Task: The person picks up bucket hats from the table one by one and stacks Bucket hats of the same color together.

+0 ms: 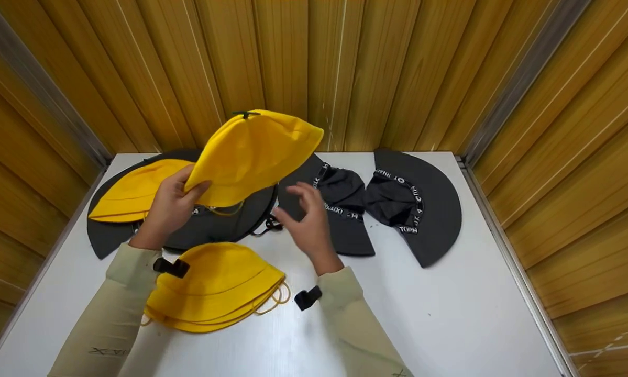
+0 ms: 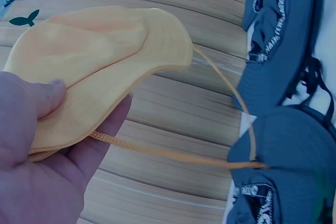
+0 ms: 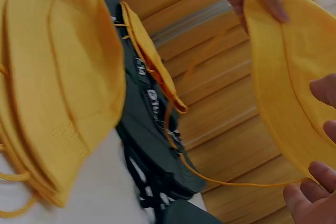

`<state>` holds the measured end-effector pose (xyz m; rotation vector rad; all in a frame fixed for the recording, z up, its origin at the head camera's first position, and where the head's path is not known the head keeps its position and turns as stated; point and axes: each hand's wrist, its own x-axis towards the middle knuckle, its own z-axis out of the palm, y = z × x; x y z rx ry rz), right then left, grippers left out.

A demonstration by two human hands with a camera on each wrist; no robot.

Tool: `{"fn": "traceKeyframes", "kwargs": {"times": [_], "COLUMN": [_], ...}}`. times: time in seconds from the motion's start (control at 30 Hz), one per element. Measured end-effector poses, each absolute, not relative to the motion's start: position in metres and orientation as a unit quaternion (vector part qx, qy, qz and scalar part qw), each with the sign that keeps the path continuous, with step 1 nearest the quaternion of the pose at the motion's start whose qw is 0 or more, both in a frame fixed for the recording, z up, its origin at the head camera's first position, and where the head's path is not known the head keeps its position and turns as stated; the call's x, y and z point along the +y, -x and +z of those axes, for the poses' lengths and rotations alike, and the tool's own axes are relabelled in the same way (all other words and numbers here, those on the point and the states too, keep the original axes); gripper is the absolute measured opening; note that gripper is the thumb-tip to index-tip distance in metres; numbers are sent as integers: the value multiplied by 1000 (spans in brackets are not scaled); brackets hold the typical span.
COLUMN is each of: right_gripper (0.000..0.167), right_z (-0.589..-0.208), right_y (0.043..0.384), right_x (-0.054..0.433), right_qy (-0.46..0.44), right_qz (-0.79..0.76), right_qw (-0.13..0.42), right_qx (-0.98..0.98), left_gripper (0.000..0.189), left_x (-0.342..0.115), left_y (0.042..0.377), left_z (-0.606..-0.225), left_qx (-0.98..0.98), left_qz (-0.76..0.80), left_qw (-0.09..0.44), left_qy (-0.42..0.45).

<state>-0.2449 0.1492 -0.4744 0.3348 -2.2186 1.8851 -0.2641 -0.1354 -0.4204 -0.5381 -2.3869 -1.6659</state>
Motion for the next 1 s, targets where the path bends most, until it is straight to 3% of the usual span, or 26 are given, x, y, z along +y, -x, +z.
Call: {"fn": "traceKeyframes", "kwargs": {"times": [0.2,0.3,0.47,0.63,0.83,1.0], "right_gripper": [82,71,41,35,29,28], "right_z": [-437,-427,-421,-417,-404,-395], "right_y": [268,275,276,266,258,251], "right_x": [192,209,234,245,231,212], "right_qy": [-16,-44,-119,-159,-187,-235], "right_qz": [731,794,861,856,861,878], "right_qw": [114,82,-28,-102,-83,-56], "right_qx": [-672,-601,-493,-481,-466,-412], "left_gripper": [37,36,35,35,43,54], "left_x": [-131,-129,-130,-137,-143,-141], "left_y": [252,248,243,240,234,231], "left_z": [-403,-398,-393,-389,-388,-393], "left_qx": [-799,-798,-793,-788,-735,-517], "left_qz": [-558,-555,-552,-563,-652,-836], "left_qw": [68,45,19,12,37,59], "left_qy": [212,229,256,246,184,175]}}
